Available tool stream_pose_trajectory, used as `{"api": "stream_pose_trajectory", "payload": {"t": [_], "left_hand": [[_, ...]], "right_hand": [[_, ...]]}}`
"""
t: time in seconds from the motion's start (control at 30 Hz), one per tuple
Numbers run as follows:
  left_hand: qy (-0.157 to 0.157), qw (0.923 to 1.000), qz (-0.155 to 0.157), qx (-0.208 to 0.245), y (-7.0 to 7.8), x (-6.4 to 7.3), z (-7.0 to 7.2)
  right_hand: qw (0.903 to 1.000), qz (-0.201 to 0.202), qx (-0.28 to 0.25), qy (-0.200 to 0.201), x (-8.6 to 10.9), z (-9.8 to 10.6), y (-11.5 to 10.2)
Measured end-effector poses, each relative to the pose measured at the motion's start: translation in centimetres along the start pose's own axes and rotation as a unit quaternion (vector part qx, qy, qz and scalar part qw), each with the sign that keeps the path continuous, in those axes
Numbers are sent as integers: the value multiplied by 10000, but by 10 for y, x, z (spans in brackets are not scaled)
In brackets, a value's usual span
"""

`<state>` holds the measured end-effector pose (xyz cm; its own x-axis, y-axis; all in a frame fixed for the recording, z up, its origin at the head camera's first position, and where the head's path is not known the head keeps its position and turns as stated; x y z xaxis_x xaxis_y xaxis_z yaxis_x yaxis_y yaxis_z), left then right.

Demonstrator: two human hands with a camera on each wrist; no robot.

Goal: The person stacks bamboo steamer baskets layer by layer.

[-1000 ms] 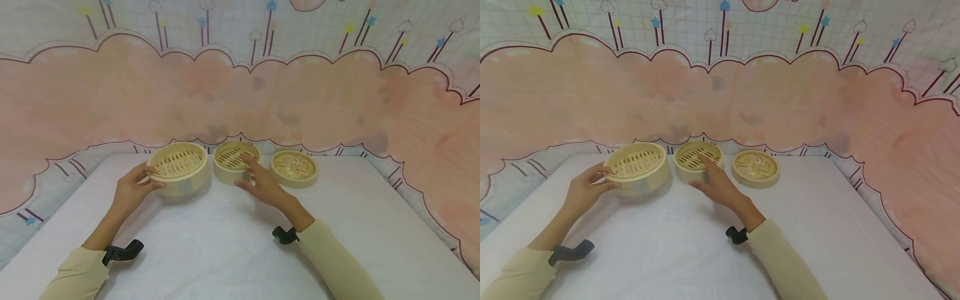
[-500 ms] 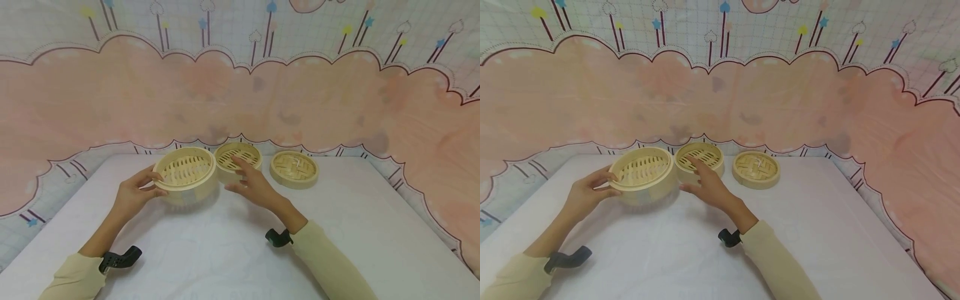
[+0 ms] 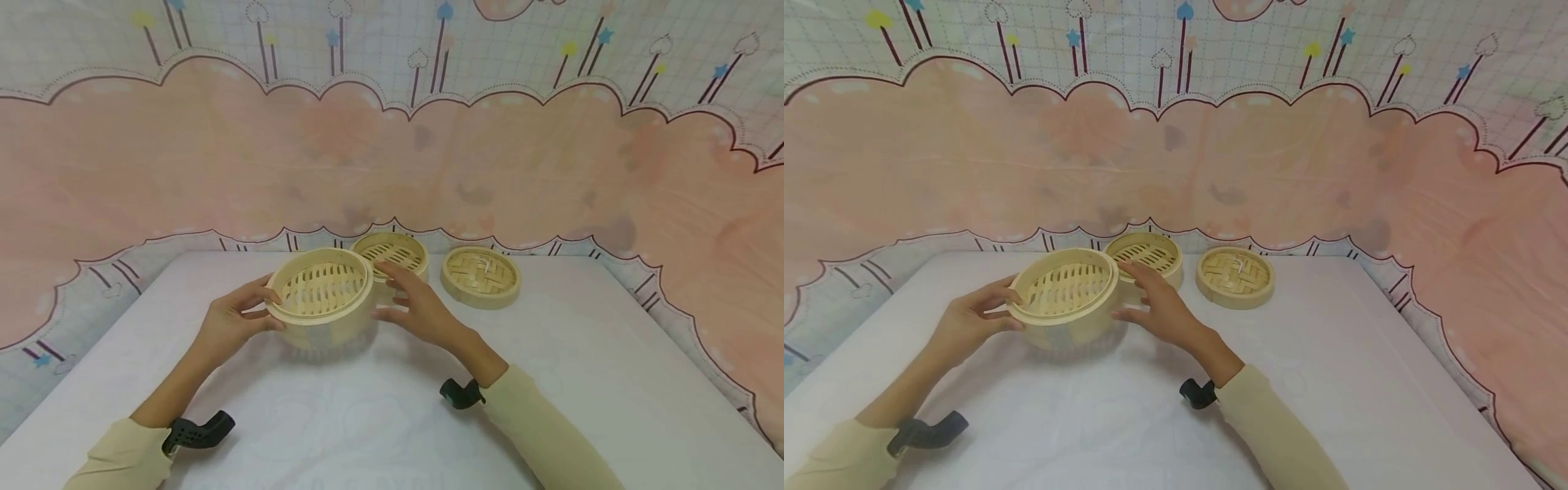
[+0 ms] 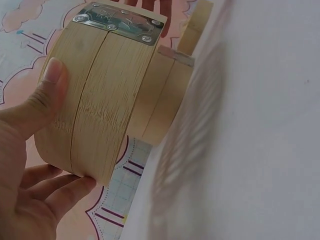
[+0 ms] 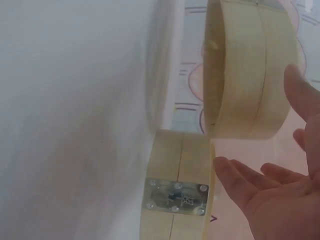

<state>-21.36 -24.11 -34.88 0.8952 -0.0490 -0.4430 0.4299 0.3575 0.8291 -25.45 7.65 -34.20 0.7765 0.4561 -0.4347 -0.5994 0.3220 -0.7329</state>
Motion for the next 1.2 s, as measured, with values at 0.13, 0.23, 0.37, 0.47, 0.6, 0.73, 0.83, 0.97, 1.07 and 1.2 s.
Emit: {"api": "stream_pose_trajectory", "payload": {"t": [0.13,0.23,0.37,0.47,0.6,0.73,0.83,0.97,1.07,1.2], "left_hand": [[-195,9996,21,188,2,2,-7],[-336,9990,7,284,3,4,-12],[-457,9982,-87,388,5,5,-17],[-513,9978,-110,412,6,5,-22],[-578,9976,-55,374,7,6,-30],[-644,9971,-102,404,7,8,-39],[-729,9960,-175,483,7,9,-46],[-812,9946,-262,589,5,11,-53],[-868,9943,-324,535,3,11,-57],[-998,9933,-331,475,1,10,-62]], "right_hand": [[9999,59,123,-85,5,3,-1],[9996,79,214,-192,8,4,0],[9995,51,215,-231,14,7,4],[9996,14,136,-250,18,10,7],[9994,-49,-7,-329,22,18,10],[9991,-111,-143,-382,28,26,12],[9986,-187,-300,-388,32,31,13],[9970,-340,-535,-455,35,35,15],[9954,-440,-672,-525,38,35,19],[9947,-494,-700,-561,41,35,25]]}}
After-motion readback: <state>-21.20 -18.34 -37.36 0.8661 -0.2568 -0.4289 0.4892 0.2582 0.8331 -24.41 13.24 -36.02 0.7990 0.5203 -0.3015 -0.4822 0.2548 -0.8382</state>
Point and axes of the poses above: each hand's wrist, its own x-axis away from the middle knuckle, its own z-axis out of the back of the hand, y = z × x, the point moved 1 cm from there along -x, towards the middle knuckle, and after that the axes turned 6 degrees about y, right-handed, at the moved point
